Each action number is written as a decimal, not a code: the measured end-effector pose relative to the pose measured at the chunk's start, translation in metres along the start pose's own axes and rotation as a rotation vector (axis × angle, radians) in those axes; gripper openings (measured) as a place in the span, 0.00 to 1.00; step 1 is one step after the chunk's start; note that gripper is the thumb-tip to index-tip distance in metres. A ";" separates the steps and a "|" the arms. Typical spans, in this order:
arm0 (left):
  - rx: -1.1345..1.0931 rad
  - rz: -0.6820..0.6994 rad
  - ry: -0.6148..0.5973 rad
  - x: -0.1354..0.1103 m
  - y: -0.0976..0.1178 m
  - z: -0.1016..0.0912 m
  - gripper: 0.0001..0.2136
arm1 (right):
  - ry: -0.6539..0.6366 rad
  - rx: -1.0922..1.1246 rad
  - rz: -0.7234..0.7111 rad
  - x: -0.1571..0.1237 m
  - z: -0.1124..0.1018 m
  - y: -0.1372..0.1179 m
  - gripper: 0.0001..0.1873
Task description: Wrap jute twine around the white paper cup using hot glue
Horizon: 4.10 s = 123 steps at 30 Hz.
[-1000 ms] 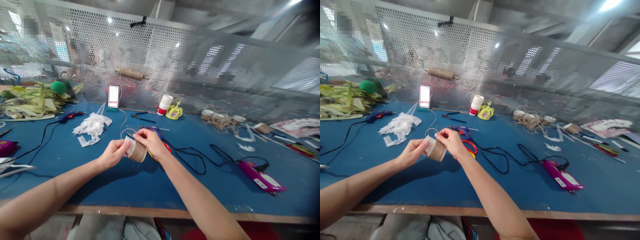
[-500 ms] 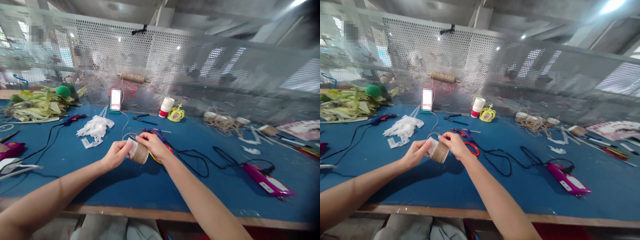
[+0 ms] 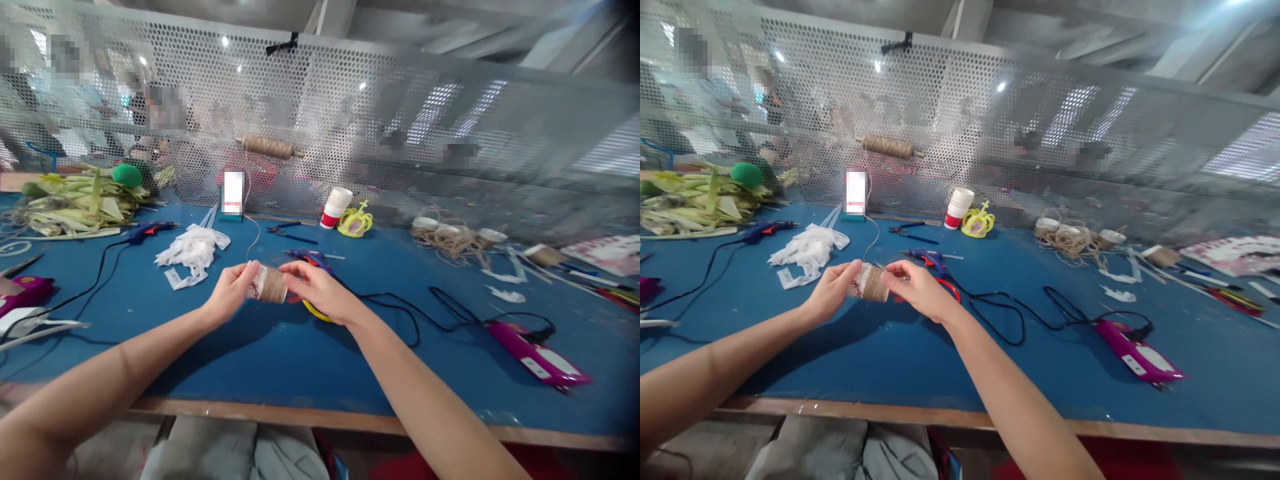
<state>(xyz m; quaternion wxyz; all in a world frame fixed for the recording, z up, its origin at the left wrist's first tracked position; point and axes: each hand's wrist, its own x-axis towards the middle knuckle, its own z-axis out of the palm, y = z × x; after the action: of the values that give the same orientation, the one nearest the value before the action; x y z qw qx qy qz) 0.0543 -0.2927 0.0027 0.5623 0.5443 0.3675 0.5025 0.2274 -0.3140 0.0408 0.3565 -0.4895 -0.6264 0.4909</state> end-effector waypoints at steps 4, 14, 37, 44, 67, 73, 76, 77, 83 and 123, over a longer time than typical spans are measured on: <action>-0.079 -0.048 -0.085 0.001 -0.001 -0.003 0.25 | -0.004 -0.020 -0.053 -0.005 0.004 0.009 0.26; 0.061 -0.077 -0.292 0.001 0.006 -0.009 0.20 | 0.061 0.047 -0.014 -0.005 0.007 0.018 0.23; 0.017 -0.147 -0.391 0.012 0.022 -0.003 0.19 | 0.119 -0.057 -0.128 -0.002 -0.002 0.028 0.26; -0.041 -0.198 -0.420 0.008 0.027 -0.007 0.21 | 0.153 -0.257 -0.266 -0.007 0.000 0.027 0.27; -0.285 -0.343 -0.276 -0.003 0.007 -0.007 0.20 | 0.116 -0.548 -0.540 -0.009 0.005 0.027 0.24; -0.219 -0.374 -0.174 -0.004 0.006 -0.006 0.21 | 0.101 -0.632 -0.604 -0.011 0.012 0.028 0.25; -0.168 -0.348 -0.125 -0.004 0.003 -0.007 0.19 | 0.097 -0.656 -0.623 -0.012 0.015 0.030 0.25; -0.155 -0.345 -0.117 -0.004 0.003 -0.007 0.18 | 0.096 -0.659 -0.620 -0.012 0.016 0.030 0.25; -0.143 -0.332 -0.086 -0.004 0.003 -0.006 0.15 | 0.103 -0.622 -0.605 -0.011 0.012 0.029 0.26; 0.456 0.026 -0.190 0.009 -0.021 -0.018 0.20 | 0.122 -0.327 0.075 -0.029 -0.021 -0.015 0.12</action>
<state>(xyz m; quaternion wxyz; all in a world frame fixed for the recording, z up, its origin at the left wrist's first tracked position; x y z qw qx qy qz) 0.0425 -0.2771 -0.0192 0.4505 0.7067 0.4099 0.3600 0.2511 -0.3373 0.0614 0.2908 -0.5927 -0.6566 0.3648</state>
